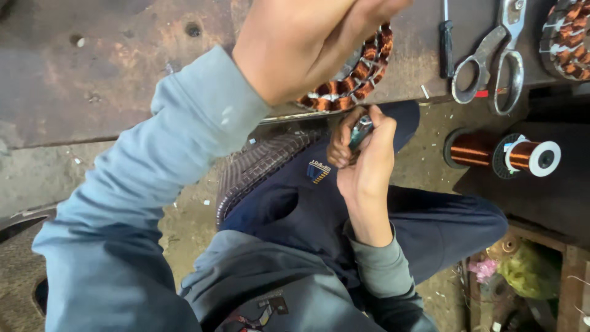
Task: The person uses a lighter to apply heat to the ends of copper windings on motor stators, likely to melt or seal insulating material. They handle multiple stators one at a time, rotating them to access different winding ends.
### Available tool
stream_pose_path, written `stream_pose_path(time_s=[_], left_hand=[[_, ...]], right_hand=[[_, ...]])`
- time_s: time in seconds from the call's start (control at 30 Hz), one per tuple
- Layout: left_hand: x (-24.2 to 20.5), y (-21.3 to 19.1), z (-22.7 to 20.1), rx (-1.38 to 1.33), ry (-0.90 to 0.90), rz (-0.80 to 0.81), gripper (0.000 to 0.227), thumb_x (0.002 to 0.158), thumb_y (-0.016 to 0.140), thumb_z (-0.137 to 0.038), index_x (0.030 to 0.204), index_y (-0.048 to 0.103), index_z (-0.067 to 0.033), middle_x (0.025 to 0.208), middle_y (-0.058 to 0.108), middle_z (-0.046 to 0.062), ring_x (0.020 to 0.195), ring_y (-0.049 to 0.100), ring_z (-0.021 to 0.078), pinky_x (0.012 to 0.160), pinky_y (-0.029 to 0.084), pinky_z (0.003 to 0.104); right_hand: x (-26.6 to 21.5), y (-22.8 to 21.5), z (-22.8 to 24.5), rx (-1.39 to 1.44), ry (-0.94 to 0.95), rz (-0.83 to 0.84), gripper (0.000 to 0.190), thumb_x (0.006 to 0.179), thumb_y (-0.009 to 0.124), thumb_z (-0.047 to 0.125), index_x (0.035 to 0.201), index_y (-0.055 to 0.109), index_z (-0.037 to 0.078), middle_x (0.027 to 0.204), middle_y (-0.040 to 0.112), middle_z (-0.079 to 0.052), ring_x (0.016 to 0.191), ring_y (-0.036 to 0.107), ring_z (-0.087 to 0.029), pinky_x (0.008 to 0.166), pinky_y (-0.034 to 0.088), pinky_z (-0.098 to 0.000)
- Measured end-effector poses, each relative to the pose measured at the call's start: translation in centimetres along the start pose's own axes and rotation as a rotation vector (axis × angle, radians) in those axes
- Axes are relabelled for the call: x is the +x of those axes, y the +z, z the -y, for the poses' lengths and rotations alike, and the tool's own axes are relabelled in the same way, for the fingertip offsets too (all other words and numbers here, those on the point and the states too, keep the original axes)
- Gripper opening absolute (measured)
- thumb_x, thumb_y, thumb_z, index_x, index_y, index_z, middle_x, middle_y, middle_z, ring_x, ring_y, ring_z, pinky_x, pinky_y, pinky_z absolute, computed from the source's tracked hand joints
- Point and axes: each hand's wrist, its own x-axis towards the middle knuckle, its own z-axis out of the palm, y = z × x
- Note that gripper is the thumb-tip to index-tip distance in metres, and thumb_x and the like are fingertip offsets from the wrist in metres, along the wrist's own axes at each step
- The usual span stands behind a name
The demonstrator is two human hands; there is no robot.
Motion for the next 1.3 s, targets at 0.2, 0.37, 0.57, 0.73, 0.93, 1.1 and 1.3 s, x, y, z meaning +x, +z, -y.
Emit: stream_pose_path(time_s=[0.2, 0.37, 0.57, 0.73, 0.93, 1.1, 1.3], left_hand=[[-1.3, -0.5, 0.0, -0.174, 0.036, 0.045, 0.019, 0.118, 0.05, -0.011, 0.131, 0.064, -0.0062, 0.115, 0.068, 0.005, 0.099, 0.071, 0.0205, 0.086, 0.056, 0.032], [-0.1, -1.1, 0.0, -0.168, 0.104, 0.039, 0.015, 0.117, 0.054, -0.009, 0.126, 0.064, -0.0039, 0.112, 0.067, 0.005, 0.096, 0.07, 0.02, 0.084, 0.055, 0.033], [-0.7, -0.9, 0.0, -0.154, 0.081, 0.059, 0.019, 0.118, 0.052, -0.009, 0.132, 0.064, -0.004, 0.116, 0.069, 0.006, 0.099, 0.072, 0.019, 0.086, 0.057, 0.031], [-1.1, -0.9, 0.1, -0.144, 0.061, 0.079, 0.024, 0.116, 0.049, -0.008, 0.136, 0.063, -0.0043, 0.121, 0.07, 0.006, 0.105, 0.073, 0.0187, 0.09, 0.058, 0.03], [-1.5, -1.0, -0.1, -0.186, 0.039, 0.094, 0.026, 0.116, 0.047, -0.007, 0.137, 0.062, -0.0033, 0.12, 0.071, 0.005, 0.104, 0.074, 0.0159, 0.089, 0.059, 0.027], [-1.2, -1.1, 0.2, -0.184, 0.058, 0.095, 0.026, 0.117, 0.045, -0.007, 0.137, 0.061, -0.0034, 0.12, 0.072, 0.004, 0.106, 0.075, 0.0147, 0.09, 0.06, 0.026], [-1.6, -0.9, 0.4, -0.189, 0.061, 0.097, 0.029, 0.117, 0.044, -0.008, 0.14, 0.06, -0.0026, 0.122, 0.072, 0.005, 0.106, 0.075, 0.0139, 0.09, 0.06, 0.026]], right_hand=[[-0.9, 0.0, 0.3, 0.07, 0.061, 0.019, 0.048, 0.105, 0.036, 0.048, 0.082, 0.048, 0.008, 0.061, 0.035, -0.003, 0.053, 0.031, -0.014, 0.05, 0.026, -0.0294], [-0.8, 0.3, 0.9, 0.151, 0.126, 0.008, 0.047, 0.107, 0.038, 0.045, 0.081, 0.046, 0.007, 0.061, 0.033, -0.003, 0.053, 0.03, -0.015, 0.051, 0.026, -0.0304], [-1.4, 0.6, 1.1, 0.1, 0.129, 0.087, 0.045, 0.107, 0.036, 0.042, 0.081, 0.046, 0.006, 0.061, 0.033, -0.005, 0.053, 0.029, -0.016, 0.051, 0.027, -0.0317], [-1.3, 0.8, 2.0, 0.225, 0.163, 0.177, 0.052, 0.109, 0.034, 0.047, 0.08, 0.045, 0.006, 0.062, 0.033, -0.004, 0.053, 0.029, -0.015, 0.05, 0.026, -0.031], [-1.1, 0.8, 2.2, 0.272, 0.27, 0.21, 0.052, 0.11, 0.035, 0.045, 0.077, 0.044, 0.006, 0.06, 0.032, -0.004, 0.05, 0.027, -0.015, 0.049, 0.025, -0.031], [-0.9, 0.7, 2.3, 0.278, 0.307, 0.206, 0.049, 0.108, 0.035, 0.041, 0.076, 0.044, 0.005, 0.058, 0.031, -0.004, 0.05, 0.028, -0.016, 0.049, 0.026, -0.0318], [-1.3, 1.2, 2.1, 0.288, 0.36, 0.217, 0.051, 0.109, 0.035, 0.042, 0.076, 0.045, 0.004, 0.059, 0.033, -0.005, 0.051, 0.029, -0.016, 0.049, 0.026, -0.0315]])
